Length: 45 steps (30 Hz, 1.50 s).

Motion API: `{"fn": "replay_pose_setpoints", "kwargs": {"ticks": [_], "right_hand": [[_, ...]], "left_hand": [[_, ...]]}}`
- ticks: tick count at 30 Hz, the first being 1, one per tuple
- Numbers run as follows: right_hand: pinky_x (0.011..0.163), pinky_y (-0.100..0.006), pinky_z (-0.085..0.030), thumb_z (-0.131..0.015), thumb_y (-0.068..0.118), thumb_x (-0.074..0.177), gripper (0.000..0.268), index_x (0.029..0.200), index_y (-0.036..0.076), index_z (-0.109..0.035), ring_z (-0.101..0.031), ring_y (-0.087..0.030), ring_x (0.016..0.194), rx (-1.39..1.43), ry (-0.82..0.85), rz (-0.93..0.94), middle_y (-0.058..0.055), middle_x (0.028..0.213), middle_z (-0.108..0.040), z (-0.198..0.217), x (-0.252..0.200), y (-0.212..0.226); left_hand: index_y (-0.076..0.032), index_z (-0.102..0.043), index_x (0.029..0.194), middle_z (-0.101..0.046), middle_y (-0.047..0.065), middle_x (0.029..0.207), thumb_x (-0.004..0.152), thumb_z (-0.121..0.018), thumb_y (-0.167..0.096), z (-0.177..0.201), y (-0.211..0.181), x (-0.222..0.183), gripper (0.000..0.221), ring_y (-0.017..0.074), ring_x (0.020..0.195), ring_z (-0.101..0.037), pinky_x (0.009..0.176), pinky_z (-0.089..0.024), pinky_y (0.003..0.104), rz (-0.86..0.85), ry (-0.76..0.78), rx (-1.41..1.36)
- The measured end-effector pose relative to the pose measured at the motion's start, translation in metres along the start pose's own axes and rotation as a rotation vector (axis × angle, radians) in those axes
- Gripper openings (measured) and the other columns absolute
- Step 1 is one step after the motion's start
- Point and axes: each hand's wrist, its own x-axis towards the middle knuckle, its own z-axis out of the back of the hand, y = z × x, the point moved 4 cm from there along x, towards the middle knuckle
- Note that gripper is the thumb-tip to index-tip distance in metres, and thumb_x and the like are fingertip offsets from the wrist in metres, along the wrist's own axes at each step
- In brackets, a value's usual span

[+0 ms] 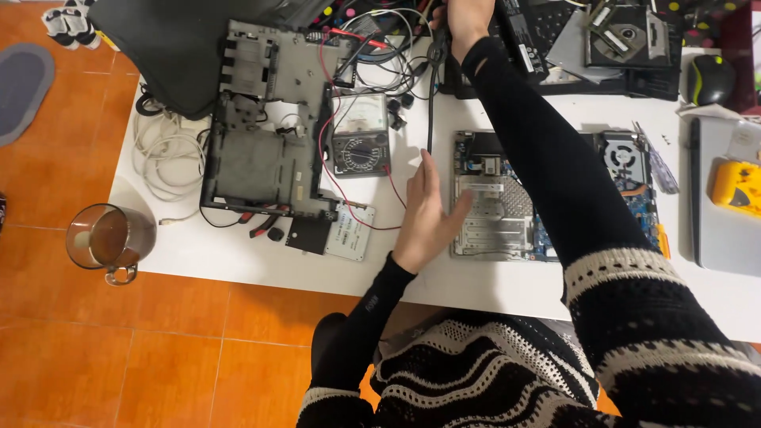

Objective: The person works on a disassembled laptop motherboard on a white workbench. They unscrew a component with a screwdriver, blow hot air over the board with a hair dryer, probe the board with multimeter test leads, and reseat and adjust the cooling fan and board components by hand.

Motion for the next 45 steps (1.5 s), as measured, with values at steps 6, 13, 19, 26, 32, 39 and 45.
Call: {"fn": "replay_pose_setpoints", "kwargs": {"ticks": [6, 13, 19, 26, 32, 39, 45], "right_hand": [[0.045, -0.035, -0.057, -0.064, 0.010, 0.090, 0.019, 0.078, -0.004, -0.061, -0.067, -0.020, 0.050, -0.041, -0.059, -0.012, -0.013, 0.068, -0.069, -0.026, 0.024, 0.005], [0.050, -0.035, -0.061, -0.069, 0.017, 0.080, 0.025, 0.082, -0.007, -0.065, -0.071, -0.022, 0.055, -0.393, -0.241, -0.017, -0.015, 0.071, -0.073, -0.039, -0.001, 0.016], [0.083, -0.048, -0.054, -0.083, 0.035, 0.078, 0.041, 0.073, -0.004, -0.070, -0.062, -0.042, 0.099, -1.191, -0.192, 0.375, -0.028, 0.102, -0.066, -0.041, 0.008, 0.017], [0.099, -0.051, -0.043, -0.075, 0.024, 0.087, 0.035, 0.111, -0.002, -0.071, -0.053, -0.041, 0.120, -1.379, 0.106, 0.646, -0.023, 0.121, -0.064, -0.082, -0.024, 0.066], [0.111, -0.046, -0.036, -0.069, 0.013, 0.082, 0.046, 0.127, 0.004, -0.069, -0.052, -0.035, 0.127, -1.109, 0.770, 0.633, -0.016, 0.131, -0.065, -0.117, -0.049, 0.063], [0.104, -0.045, -0.035, -0.071, 0.018, 0.090, 0.026, 0.115, 0.009, -0.076, -0.057, -0.032, 0.121, -1.305, 0.847, 0.746, -0.010, 0.112, -0.073, -0.130, -0.049, 0.039], [0.094, -0.041, -0.041, -0.071, 0.018, 0.097, 0.020, 0.114, 0.007, -0.076, -0.062, -0.024, 0.106, -1.284, 0.652, 0.961, -0.006, 0.105, -0.073, -0.135, -0.063, 0.083]], "left_hand": [[0.015, -0.015, 0.157, -0.025, 0.038, 0.162, 0.099, -0.063, -0.026, 0.002, -0.003, 0.004, 0.086, 0.0520, 0.138, -0.036, 0.116, -0.032, 0.055, 0.101, -0.079, -0.041], [0.008, -0.036, 0.154, -0.039, 0.032, 0.157, 0.099, -0.059, -0.021, 0.009, -0.006, 0.006, 0.066, 0.0454, 0.129, -0.049, 0.113, -0.037, 0.052, 0.121, -0.160, -0.044], [0.000, -0.050, 0.147, -0.054, 0.027, 0.147, 0.098, -0.062, -0.018, 0.012, -0.007, 0.005, 0.054, 0.0415, 0.130, -0.052, 0.112, -0.039, 0.050, 0.130, -0.202, -0.111], [-0.009, -0.057, 0.137, -0.059, 0.021, 0.141, 0.096, -0.063, -0.015, 0.014, 0.000, 0.001, 0.042, 0.0343, 0.124, -0.056, 0.109, -0.043, 0.045, 0.162, -0.256, -0.283], [-0.009, -0.063, 0.128, -0.064, 0.014, 0.137, 0.096, -0.063, -0.011, 0.008, 0.005, 0.001, 0.032, 0.0323, 0.130, -0.054, 0.112, -0.042, 0.044, 0.111, -0.287, -0.277], [-0.009, -0.064, 0.125, -0.067, 0.013, 0.137, 0.098, -0.062, -0.011, 0.009, 0.004, 0.002, 0.027, 0.0354, 0.145, -0.047, 0.118, -0.037, 0.046, 0.092, -0.281, -0.289], [-0.007, -0.062, 0.129, -0.029, 0.031, 0.162, 0.096, -0.063, -0.010, 0.019, -0.006, 0.001, 0.033, 0.0453, 0.154, -0.026, 0.121, -0.027, 0.051, 0.069, -0.357, -0.236]]}}
